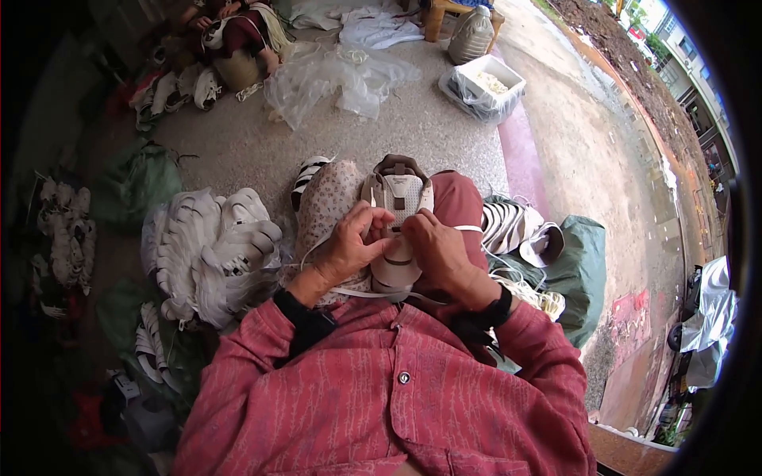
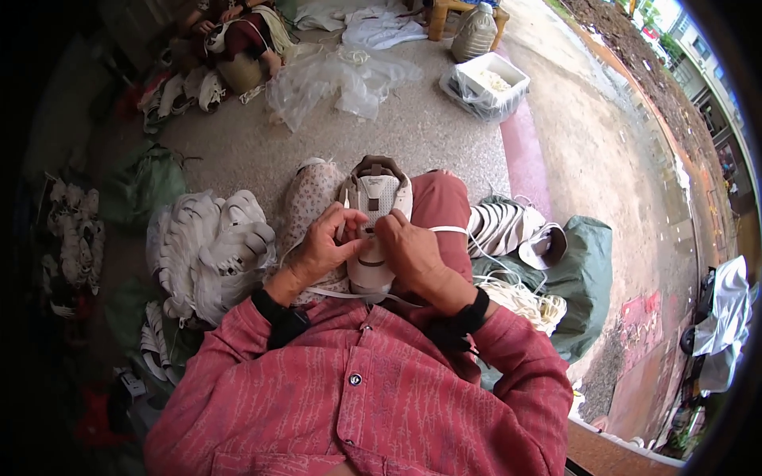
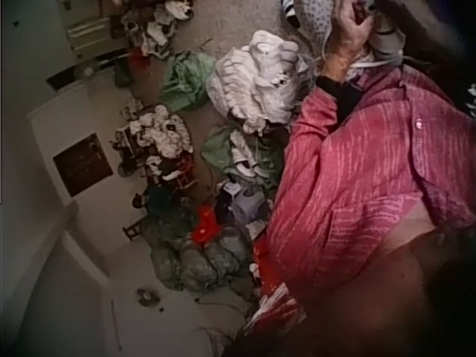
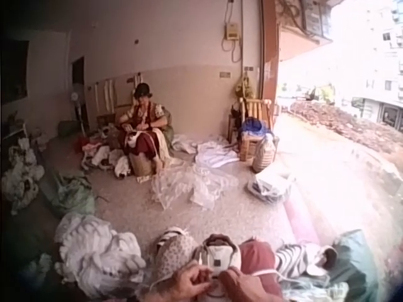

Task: Lacing a pair of white athletic shoes.

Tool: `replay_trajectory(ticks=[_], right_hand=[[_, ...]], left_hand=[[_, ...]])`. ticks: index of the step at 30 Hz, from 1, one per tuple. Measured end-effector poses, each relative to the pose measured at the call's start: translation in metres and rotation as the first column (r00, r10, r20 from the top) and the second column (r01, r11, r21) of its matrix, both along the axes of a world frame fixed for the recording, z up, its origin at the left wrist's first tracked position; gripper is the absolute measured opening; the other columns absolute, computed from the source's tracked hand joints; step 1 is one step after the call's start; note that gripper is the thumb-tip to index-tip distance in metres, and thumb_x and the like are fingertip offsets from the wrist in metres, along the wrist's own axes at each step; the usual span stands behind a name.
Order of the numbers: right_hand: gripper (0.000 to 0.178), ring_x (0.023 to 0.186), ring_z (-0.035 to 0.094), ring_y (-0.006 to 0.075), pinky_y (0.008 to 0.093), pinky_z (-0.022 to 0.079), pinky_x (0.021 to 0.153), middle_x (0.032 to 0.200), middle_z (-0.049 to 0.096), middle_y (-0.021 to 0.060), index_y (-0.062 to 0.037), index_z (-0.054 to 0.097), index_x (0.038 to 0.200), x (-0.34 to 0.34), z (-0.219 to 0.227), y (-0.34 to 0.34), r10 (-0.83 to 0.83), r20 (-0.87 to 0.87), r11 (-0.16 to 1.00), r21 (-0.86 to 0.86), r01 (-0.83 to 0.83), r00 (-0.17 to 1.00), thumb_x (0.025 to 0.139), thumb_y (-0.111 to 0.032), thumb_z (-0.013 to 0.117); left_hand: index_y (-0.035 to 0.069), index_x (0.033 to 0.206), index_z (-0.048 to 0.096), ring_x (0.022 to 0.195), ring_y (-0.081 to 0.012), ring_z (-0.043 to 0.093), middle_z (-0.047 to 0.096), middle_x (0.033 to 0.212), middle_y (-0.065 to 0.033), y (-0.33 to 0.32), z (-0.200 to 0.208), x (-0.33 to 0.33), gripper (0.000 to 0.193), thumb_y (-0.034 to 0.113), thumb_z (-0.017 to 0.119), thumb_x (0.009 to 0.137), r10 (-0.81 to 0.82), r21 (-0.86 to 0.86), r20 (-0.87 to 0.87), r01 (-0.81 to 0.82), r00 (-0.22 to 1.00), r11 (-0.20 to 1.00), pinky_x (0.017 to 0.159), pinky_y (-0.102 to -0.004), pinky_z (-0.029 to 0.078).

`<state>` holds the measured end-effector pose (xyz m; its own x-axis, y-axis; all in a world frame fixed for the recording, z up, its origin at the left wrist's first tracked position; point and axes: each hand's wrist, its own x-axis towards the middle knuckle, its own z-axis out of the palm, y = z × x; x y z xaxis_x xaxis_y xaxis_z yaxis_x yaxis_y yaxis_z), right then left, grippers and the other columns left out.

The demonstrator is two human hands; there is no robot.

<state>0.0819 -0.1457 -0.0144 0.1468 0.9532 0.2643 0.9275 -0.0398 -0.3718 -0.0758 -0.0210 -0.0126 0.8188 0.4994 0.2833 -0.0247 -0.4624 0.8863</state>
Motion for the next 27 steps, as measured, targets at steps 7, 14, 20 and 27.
replay_trajectory(ticks=[7, 14, 20, 27], right_hand=[[0.016, 0.076, 0.063, 0.0327, 0.0415, 0.051, 0.061, 0.094, 0.057, 0.0108, -0.0069, 0.053, 0.102, 0.011, 0.028, 0.005, 0.15, -0.014, 0.981, -0.12, -0.15, 0.989, 0.086, -0.009, 0.055], [0.014, 0.079, 0.063, 0.0352, 0.0431, 0.051, 0.064, 0.093, 0.061, 0.0126, -0.0068, 0.057, 0.099, 0.016, 0.022, 0.003, 0.217, -0.272, 0.976, 0.064, -0.208, 0.937, 0.085, -0.01, 0.058], [0.014, 0.075, 0.064, 0.0357, 0.0421, 0.05, 0.063, 0.083, 0.065, 0.0123, -0.0071, 0.059, 0.094, 0.028, 0.022, -0.027, -0.054, -0.294, 0.998, -0.03, 0.047, 0.954, 0.081, -0.012, 0.06], [0.006, 0.067, 0.063, 0.0332, 0.0407, 0.05, 0.06, 0.079, 0.064, 0.0118, -0.0076, 0.062, 0.081, 0.043, 0.016, -0.049, -0.152, -0.055, 0.973, 0.166, 0.159, 0.987, 0.076, -0.011, 0.061]], left_hand=[[0.003, 0.102, 0.063, 0.077, -0.0202, 0.058, 0.054, 0.085, -0.0075, -0.001, 0.002, -0.001, 0.021, 0.004, 0.068, 0.081, 0.038, 0.098, 0.004, -0.038, 0.999, 0.994, 0.07, -0.0311, 0.048], [0.003, 0.091, 0.061, 0.075, -0.0235, 0.057, 0.053, 0.083, -0.0093, 0.0, -0.002, -0.001, 0.009, 0.001, 0.064, 0.083, 0.045, 0.256, 0.04, -0.054, 0.998, 0.965, 0.067, -0.0332, 0.046], [0.004, 0.087, 0.057, 0.097, -0.0307, 0.057, 0.056, 0.104, -0.014, 0.041, 0.008, -0.077, 0.005, 0.004, 0.061, 0.086, 0.426, 0.376, -0.083, -0.367, 0.901, 0.851, 0.083, -0.0387, 0.046], [0.002, 0.094, 0.06, 0.12, -0.0328, 0.047, 0.051, 0.131, -0.0153, 0.073, -0.008, -0.191, 0.014, 0.015, 0.062, 0.09, 0.918, 0.582, 0.165, -0.787, 0.361, 0.204, 0.101, -0.0404, 0.036]])
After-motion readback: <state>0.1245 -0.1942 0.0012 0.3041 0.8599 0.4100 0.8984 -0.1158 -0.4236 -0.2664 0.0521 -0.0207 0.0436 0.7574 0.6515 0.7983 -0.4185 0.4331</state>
